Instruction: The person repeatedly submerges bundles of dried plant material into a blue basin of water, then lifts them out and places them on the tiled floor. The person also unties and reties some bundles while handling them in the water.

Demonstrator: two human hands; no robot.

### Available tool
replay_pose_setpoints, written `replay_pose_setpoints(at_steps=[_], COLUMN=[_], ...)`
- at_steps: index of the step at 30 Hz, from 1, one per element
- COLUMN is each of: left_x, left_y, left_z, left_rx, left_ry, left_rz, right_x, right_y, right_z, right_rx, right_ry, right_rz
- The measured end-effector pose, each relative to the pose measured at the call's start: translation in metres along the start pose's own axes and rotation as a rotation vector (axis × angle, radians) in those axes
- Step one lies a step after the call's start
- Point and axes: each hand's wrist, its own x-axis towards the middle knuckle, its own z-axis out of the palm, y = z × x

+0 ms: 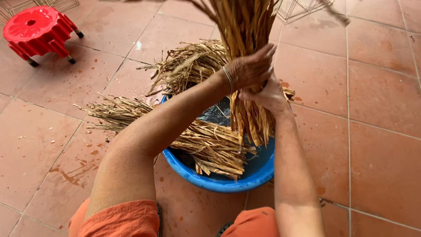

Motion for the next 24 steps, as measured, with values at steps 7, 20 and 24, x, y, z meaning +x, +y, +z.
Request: replay_pose_setpoints(at_steps=[7,20,24], left_x=[-0.025,-0.031,-0.032], left_y=[0.032,0.061,0.055], left_z=[-0.027,0.026,0.036], left_rx=[-0.436,-1.719,-1.820], left_ry=[0.012,-0.294,-0.278], left_rz=[0.068,-0.992,-1.004], right_x=[-0.009,-0.011,-0.006], right_y=[0.022,-0.002,-0.004], right_z=[-0.017,0.001,0.007], right_rx=[0.091,0.444,0.495], right_ry=[0.165,0.216,0.204], right_rz=[0.096,-0.210,-0.241])
